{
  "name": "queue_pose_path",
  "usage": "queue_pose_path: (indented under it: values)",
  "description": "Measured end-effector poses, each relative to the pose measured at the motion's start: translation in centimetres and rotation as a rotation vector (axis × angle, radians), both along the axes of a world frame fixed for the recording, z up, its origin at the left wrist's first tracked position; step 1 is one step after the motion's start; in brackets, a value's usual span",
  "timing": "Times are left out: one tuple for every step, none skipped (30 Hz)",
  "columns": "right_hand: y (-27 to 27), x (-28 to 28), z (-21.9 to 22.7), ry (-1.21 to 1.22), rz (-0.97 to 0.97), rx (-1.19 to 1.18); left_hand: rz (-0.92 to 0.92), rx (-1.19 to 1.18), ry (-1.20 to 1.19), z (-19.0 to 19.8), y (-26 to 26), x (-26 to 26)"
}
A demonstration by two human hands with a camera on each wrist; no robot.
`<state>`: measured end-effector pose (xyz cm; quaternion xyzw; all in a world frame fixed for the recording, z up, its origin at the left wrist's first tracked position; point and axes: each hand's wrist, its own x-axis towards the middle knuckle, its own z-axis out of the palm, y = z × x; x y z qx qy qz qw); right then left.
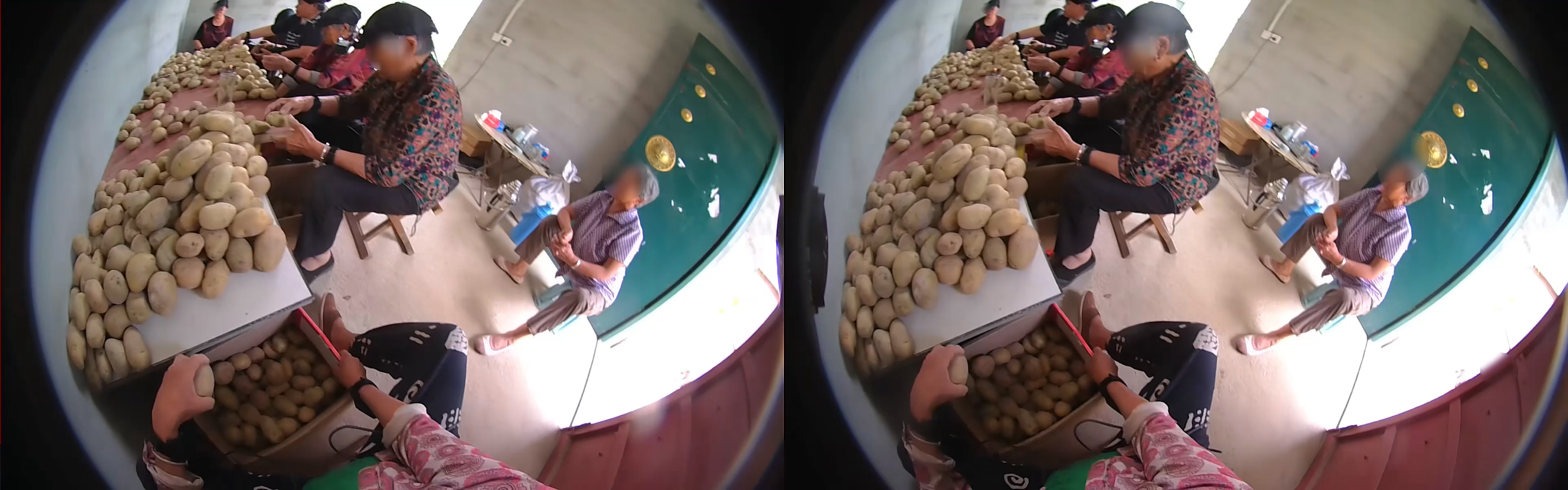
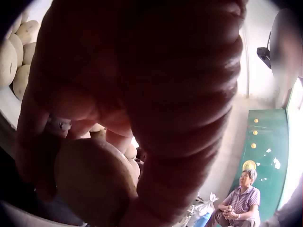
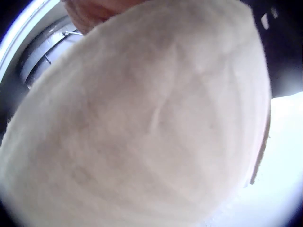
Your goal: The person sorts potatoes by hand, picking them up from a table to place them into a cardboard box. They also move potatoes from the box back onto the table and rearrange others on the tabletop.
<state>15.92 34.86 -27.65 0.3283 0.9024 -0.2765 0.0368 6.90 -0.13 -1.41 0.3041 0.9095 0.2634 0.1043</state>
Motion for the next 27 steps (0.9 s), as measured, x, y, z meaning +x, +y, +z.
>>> queue_pose_path:
  values:
    - [-0.3,0.0,0.6,0.009,0.006,-0.012,-0.082,0.017,-0.068,-0.4,-0.1,0.3]
    - [-0.5,-0.2,1.2,0.021,0.023,-0.022,-0.121,0.009,-0.112,-0.6,0.2,0.8]
    - [-0.6,-0.4,2.0,0.016,0.021,-0.023,-0.123,0.009,-0.117,-1.5,0.1,0.8]
    - [-0.7,-0.4,2.5,0.003,0.019,-0.025,-0.162,-0.079,-0.16,-2.7,-0.1,0.6]
    - [-0.9,-0.2,2.8,-0.012,0.015,-0.033,-0.203,-0.173,-0.205,-3.3,-0.4,0.5]
    - [-1.0,-0.1,2.6,-0.02,0.01,-0.046,-0.18,-0.233,-0.233,-3.0,-0.1,0.8]
    - [-0.9,-0.2,2.5,-0.027,0.01,-0.045,-0.183,-0.245,-0.239,-3.0,0.0,1.1]
    - [-0.8,-0.3,2.5,-0.033,0.01,-0.042,-0.161,-0.234,-0.211,-3.3,0.2,1.3]
    - [-0.7,-0.4,2.4,-0.038,0.007,-0.05,-0.139,-0.223,-0.183,-3.6,0.5,1.5]
    - [-0.7,-0.3,2.2,-0.016,0.003,-0.04,-0.139,-0.231,-0.19,-4.0,0.8,1.6]
    - [-0.8,-0.4,2.1,0.007,0.001,-0.03,-0.18,-0.153,-0.152,-4.4,1.1,1.5]
    - [-0.7,-0.5,1.9,-0.006,-0.011,-0.048,-0.218,-0.073,-0.111,-4.7,1.5,1.3]
    - [-0.5,-0.3,1.7,-0.008,-0.006,-0.052,-0.212,-0.077,-0.113,-4.8,2.3,1.2]
    - [-0.2,-0.1,1.6,-0.011,-0.015,-0.029,-0.212,0.026,-0.06,-4.6,3.2,1.4]
    - [-0.4,-0.5,1.7,-0.009,0.006,-0.012,-0.182,0.121,0.001,-4.2,3.7,1.6]
    - [-0.6,-0.8,1.6,-0.014,0.012,-0.008,-0.162,0.231,-0.184,-3.1,4.0,1.6]
    - [-0.5,-0.6,1.5,-0.018,0.028,-0.013,-0.127,0.349,-0.36,-2.0,4.3,1.5]
    - [0.0,-0.7,-0.2,0.009,0.042,0.007,-0.139,0.387,-0.341,-1.5,4.4,1.1]
    - [0.3,-0.6,-0.8,0.052,0.071,0.015,-0.152,0.428,-0.317,-1.4,4.1,0.7]
    - [0.1,-0.9,-0.2,-0.005,0.054,0.023,-0.123,0.379,-0.182,-1.4,3.5,0.5]
    - [0.1,-0.5,0.2,0.05,0.09,0.031,-0.105,0.326,-0.046,-1.2,2.7,0.0]
    - [0.5,-0.5,-0.6,0.076,0.118,0.019,-0.045,0.319,-0.013,-0.9,1.3,-0.5]
    - [0.5,-0.8,-0.9,0.068,0.103,0.024,0.076,0.226,0.172,-0.4,0.3,-1.1]
    - [0.6,-1.0,-1.0,0.018,0.058,0.002,0.183,0.13,0.349,0.0,-0.5,-1.8]
    - [0.3,-1.5,-0.4,0.032,0.077,0.003,0.201,0.128,0.364,0.0,-1.7,-2.6]
    - [0.2,-1.2,0.2,0.012,0.064,0.002,0.374,0.057,0.435,-0.4,-3.6,-3.4]
    - [-0.1,-0.7,1.1,-0.012,0.046,0.0,0.542,-0.016,0.5,-1.0,-5.2,-4.0]
